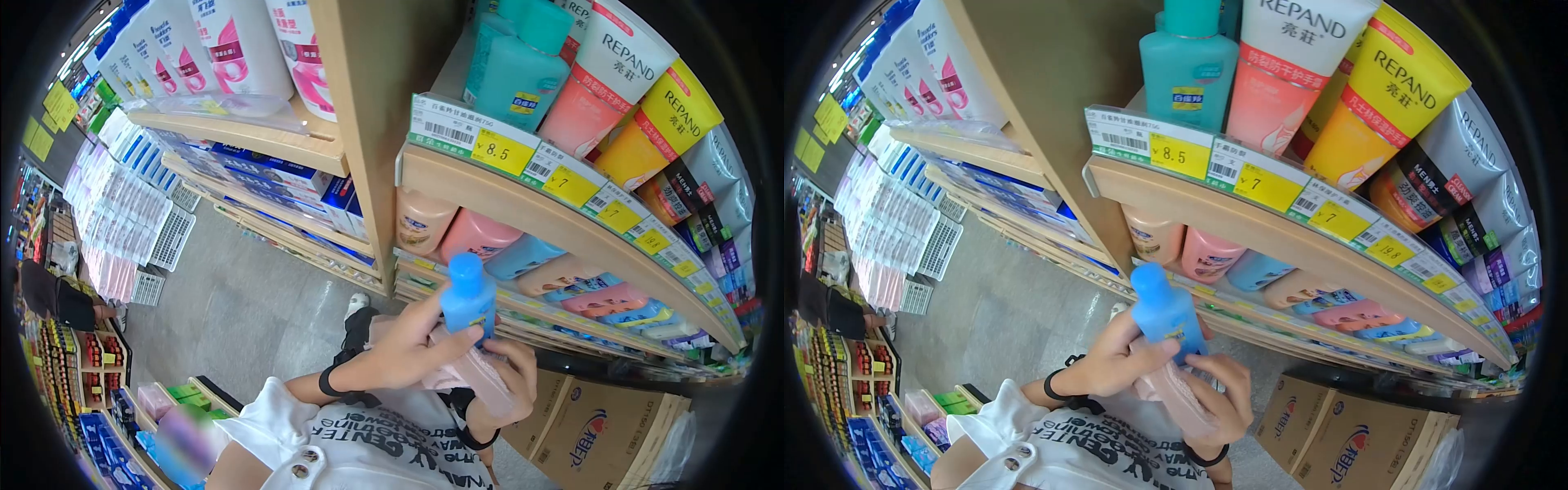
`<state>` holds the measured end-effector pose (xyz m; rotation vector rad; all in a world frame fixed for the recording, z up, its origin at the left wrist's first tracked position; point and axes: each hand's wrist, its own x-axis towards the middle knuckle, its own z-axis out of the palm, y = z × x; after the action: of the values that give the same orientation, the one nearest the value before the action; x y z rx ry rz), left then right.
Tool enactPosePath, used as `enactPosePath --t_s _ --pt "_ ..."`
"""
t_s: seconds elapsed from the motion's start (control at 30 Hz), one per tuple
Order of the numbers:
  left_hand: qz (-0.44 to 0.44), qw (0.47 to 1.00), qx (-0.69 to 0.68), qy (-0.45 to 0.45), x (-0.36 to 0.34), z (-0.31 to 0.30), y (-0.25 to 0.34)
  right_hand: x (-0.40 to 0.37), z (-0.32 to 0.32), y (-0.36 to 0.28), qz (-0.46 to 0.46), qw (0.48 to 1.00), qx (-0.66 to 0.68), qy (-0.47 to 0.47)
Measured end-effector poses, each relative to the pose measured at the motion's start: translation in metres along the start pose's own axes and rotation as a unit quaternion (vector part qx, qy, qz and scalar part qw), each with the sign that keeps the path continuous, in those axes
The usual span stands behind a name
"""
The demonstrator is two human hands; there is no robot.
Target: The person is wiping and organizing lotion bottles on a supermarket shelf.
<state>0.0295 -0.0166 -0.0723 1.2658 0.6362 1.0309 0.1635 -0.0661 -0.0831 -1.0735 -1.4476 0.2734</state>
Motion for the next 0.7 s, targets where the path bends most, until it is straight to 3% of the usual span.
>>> enactPosePath --t_s 0.13,0.2,0.27,0.33,0.43,0.57,0.63,0.7 --pt "-0.011 1.0 -0.003 0.026 -0.007 0.001 -0.004 -0.009 0.005 0.005 0.086 0.991 0.068 0.082" --pt "-0.014 0.999 -0.014 0.038 -0.007 -0.001 -0.004 -0.008 -0.005 0.013 0.074 0.995 0.066 -0.029" --pt "-0.016 0.999 -0.024 0.046 -0.007 -0.003 -0.004 -0.008 -0.009 0.014 0.105 0.992 0.056 -0.032" --pt "0.005 0.999 0.025 0.047 -0.009 -0.007 -0.004 0.001 -0.012 0.011 0.123 0.987 0.026 -0.1" --pt "-0.024 0.997 -0.059 0.032 -0.009 -0.007 -0.005 0.006 -0.018 0.012 0.115 0.983 0.035 -0.135" --pt "-0.038 0.993 -0.106 0.021 -0.009 -0.006 -0.007 0.006 -0.017 0.005 0.143 0.981 0.069 -0.113" --pt "-0.088 0.981 -0.173 0.011 -0.008 -0.008 -0.004 0.005 -0.011 0.002 0.047 0.997 0.05 -0.045" --pt "-0.107 0.973 -0.204 0.011 -0.009 -0.006 0.003 0.0 -0.011 0.001 0.015 1.0 0.017 -0.022"
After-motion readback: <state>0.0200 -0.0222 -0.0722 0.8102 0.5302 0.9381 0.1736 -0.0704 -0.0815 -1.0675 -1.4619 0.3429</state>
